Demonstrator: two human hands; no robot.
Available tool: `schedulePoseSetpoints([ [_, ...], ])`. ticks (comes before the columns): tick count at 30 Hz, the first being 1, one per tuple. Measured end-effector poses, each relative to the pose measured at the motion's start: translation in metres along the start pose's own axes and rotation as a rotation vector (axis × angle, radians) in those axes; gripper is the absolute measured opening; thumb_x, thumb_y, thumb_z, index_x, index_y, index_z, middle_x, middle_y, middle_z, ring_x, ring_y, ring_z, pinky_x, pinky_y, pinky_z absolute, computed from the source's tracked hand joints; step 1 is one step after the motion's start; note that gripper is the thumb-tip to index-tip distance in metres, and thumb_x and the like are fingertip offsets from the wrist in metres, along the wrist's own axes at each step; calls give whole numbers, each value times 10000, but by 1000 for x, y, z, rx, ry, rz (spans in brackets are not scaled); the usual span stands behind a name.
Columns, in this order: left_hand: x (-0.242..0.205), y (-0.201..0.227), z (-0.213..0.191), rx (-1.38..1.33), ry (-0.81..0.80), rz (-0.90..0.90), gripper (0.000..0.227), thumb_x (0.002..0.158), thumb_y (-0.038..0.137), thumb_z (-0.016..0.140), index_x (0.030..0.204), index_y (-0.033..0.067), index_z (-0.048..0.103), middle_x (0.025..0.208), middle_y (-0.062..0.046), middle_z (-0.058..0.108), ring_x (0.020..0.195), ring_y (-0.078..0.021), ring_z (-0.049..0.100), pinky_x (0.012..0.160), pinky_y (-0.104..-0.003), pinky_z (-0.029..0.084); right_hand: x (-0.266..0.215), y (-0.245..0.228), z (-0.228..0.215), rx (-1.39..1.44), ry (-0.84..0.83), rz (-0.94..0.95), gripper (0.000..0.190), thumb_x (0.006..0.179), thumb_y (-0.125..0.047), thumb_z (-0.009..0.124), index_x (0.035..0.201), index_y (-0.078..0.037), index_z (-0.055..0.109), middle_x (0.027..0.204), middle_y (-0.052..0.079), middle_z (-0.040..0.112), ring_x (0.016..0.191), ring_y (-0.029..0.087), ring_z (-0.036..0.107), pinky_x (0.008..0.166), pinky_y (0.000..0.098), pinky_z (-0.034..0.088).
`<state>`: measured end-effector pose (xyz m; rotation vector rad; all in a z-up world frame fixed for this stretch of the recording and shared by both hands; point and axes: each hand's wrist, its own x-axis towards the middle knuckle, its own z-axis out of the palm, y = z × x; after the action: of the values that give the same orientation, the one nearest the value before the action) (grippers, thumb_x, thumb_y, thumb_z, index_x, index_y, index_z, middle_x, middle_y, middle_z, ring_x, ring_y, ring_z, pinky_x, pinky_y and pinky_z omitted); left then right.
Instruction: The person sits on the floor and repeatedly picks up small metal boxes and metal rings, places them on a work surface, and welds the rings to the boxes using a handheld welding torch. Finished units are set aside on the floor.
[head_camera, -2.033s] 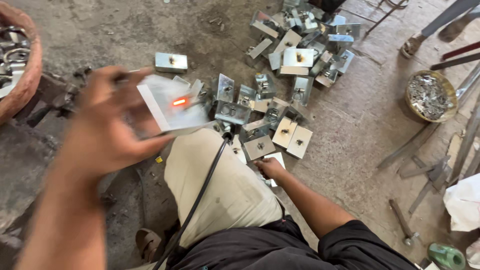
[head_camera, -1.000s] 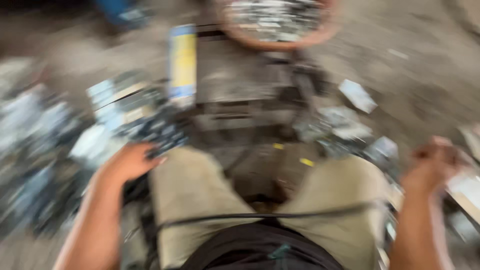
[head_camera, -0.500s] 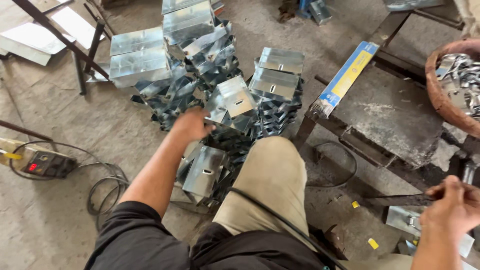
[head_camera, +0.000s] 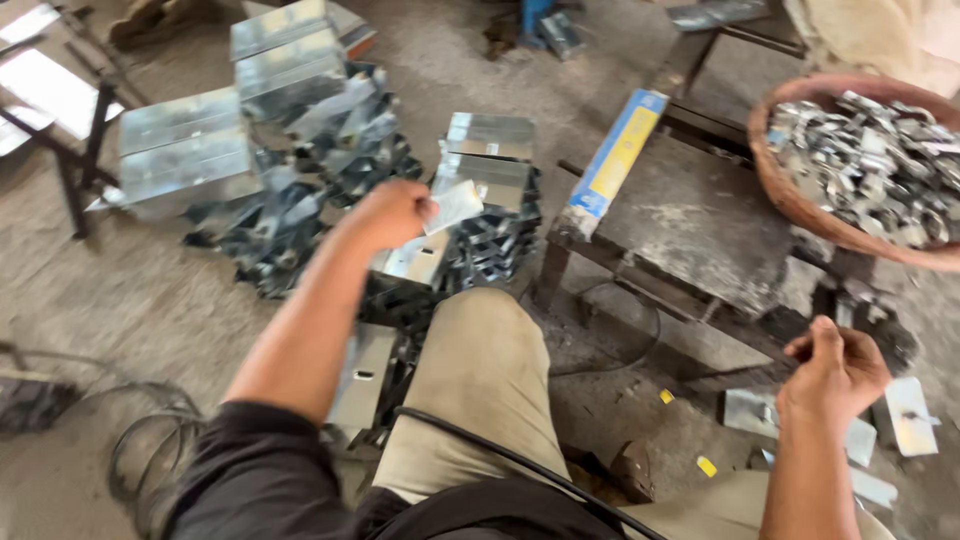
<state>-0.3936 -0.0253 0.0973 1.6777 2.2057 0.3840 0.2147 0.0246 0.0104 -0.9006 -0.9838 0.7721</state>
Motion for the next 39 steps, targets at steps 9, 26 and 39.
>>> schedulePoseSetpoints([
  [9, -44, 169, 21, -489, -222, 332, 173, 995, 234, 661, 967, 67, 695, 880, -104, 748, 796, -214, 712, 748, -369, 534, 2, -22, 13, -32, 67, 115, 208, 1008, -82, 739, 837, -37, 631, 695, 39, 606, 596, 123, 566, 567, 261, 433],
  [26, -28, 295, 132, 166, -288, 743, 317, 840, 341, 766, 1070, 123, 764, 1152, -153, 709, 1154, -361, 630, 961, -461, 524, -36, -23, 0, -104, 24, 236, 158, 968, -108, 736, 841, -30, 684, 707, -37, 611, 620, 37, 503, 547, 218, 379],
  [39, 99, 567, 234, 24, -76, 926, 685, 908, 670, 567, 1262, 96, 689, 1430, -152, 518, 1325, -433, 463, 1058, -600, 399, -32, -35, 30, -199, 41, 376, 205, 940, -173, 760, 827, -25, 675, 672, -54, 594, 607, 24, 496, 534, 219, 406],
])
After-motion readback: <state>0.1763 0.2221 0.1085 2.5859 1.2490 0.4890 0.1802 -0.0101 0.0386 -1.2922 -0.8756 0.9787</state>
